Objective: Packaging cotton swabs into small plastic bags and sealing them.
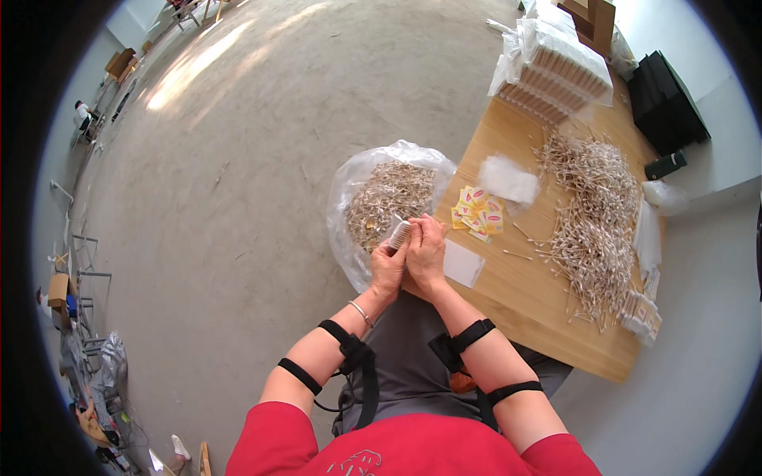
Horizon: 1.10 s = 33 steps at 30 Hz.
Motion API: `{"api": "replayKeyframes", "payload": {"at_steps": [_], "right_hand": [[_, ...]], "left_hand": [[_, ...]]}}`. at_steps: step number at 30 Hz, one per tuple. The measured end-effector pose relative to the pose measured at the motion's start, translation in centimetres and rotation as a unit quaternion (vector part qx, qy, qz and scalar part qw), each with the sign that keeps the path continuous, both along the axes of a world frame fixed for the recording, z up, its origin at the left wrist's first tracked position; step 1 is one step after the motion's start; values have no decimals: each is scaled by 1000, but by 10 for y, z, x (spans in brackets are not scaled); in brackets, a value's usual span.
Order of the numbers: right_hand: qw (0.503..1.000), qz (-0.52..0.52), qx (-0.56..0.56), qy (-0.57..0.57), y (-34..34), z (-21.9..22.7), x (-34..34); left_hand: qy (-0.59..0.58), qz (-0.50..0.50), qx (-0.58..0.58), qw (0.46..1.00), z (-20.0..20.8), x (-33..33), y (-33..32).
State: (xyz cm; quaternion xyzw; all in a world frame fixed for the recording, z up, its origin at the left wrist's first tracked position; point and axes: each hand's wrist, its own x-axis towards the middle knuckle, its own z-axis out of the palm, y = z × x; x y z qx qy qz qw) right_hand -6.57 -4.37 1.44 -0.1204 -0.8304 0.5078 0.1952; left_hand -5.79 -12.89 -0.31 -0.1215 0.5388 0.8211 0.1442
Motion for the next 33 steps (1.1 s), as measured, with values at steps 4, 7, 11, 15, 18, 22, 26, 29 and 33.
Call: {"api": "replayKeyframes", "payload": {"at_steps": [4,7,11,15,18,22,26,29,33], "right_hand": [[999,-34,11,-5,-2,-3,-1],[999,-52,1,18,-4,-5,-2],[999,-49,-7,22,-8,3,0],[999,-34,36,-2,-1,1,-3],[999,-29,40,11,-1,-2,-4],[999,-35,36,5,0,-4,-6],[998,-56,27,23,-2,-2,-6],[998,-27,46,18,2,-5,-6],[997,-39,71,3,1,-6,-7]], "left_hand": [[-24,-7,-25,999,1,6,4],[-44,-48,-32,997,2,4,-1],[-44,-56,-12,997,12,5,-3],[3,-92,-21,996,15,2,-3],[8,-97,26,995,5,-5,-14],[-14,-98,44,994,-9,-12,-25],[1,-62,4,998,0,-2,-8],[1,-52,14,999,2,2,-7],[-23,-109,-55,992,6,-2,-14]]}}
